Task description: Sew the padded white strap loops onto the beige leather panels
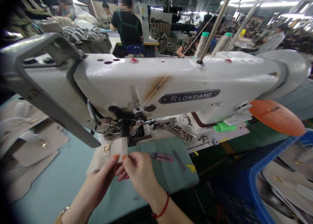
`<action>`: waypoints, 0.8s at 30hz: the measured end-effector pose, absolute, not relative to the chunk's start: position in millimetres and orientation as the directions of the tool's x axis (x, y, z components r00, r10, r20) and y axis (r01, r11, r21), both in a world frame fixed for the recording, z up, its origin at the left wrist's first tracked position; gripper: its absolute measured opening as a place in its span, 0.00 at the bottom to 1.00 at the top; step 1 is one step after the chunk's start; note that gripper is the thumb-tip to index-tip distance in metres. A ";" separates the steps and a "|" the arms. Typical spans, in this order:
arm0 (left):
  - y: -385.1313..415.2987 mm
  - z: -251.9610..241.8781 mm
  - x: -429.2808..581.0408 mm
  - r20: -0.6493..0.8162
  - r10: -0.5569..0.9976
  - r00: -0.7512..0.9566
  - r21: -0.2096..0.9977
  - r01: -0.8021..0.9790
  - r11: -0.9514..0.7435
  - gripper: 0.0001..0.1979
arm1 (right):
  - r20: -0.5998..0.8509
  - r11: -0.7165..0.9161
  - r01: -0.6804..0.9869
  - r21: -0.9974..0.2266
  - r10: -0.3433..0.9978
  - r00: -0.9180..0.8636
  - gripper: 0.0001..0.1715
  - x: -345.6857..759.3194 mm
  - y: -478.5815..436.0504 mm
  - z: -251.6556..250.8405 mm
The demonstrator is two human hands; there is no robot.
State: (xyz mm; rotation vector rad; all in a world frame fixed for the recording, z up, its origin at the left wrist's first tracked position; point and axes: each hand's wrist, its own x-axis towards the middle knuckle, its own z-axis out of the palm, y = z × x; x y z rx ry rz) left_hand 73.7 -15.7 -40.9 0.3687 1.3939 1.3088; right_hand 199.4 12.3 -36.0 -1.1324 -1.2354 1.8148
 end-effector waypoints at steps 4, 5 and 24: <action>-17.4 -46.8 66.2 -0.472 0.822 -0.318 0.869 -0.322 0.375 0.20 | -0.292 -0.334 -0.025 -0.942 0.858 -0.422 0.27 201.6 13.0 -35.1; -17.7 -48.0 65.0 -0.471 0.825 -0.313 0.871 -0.312 0.380 0.20 | -0.290 -0.331 -0.023 -0.943 0.858 -0.424 0.27 202.0 13.2 -35.1; -16.8 -54.8 65.3 -0.341 0.878 -0.336 0.937 -0.202 0.286 0.16 | -0.036 0.128 0.357 -0.925 0.907 -0.419 0.19 228.9 -27.0 -115.7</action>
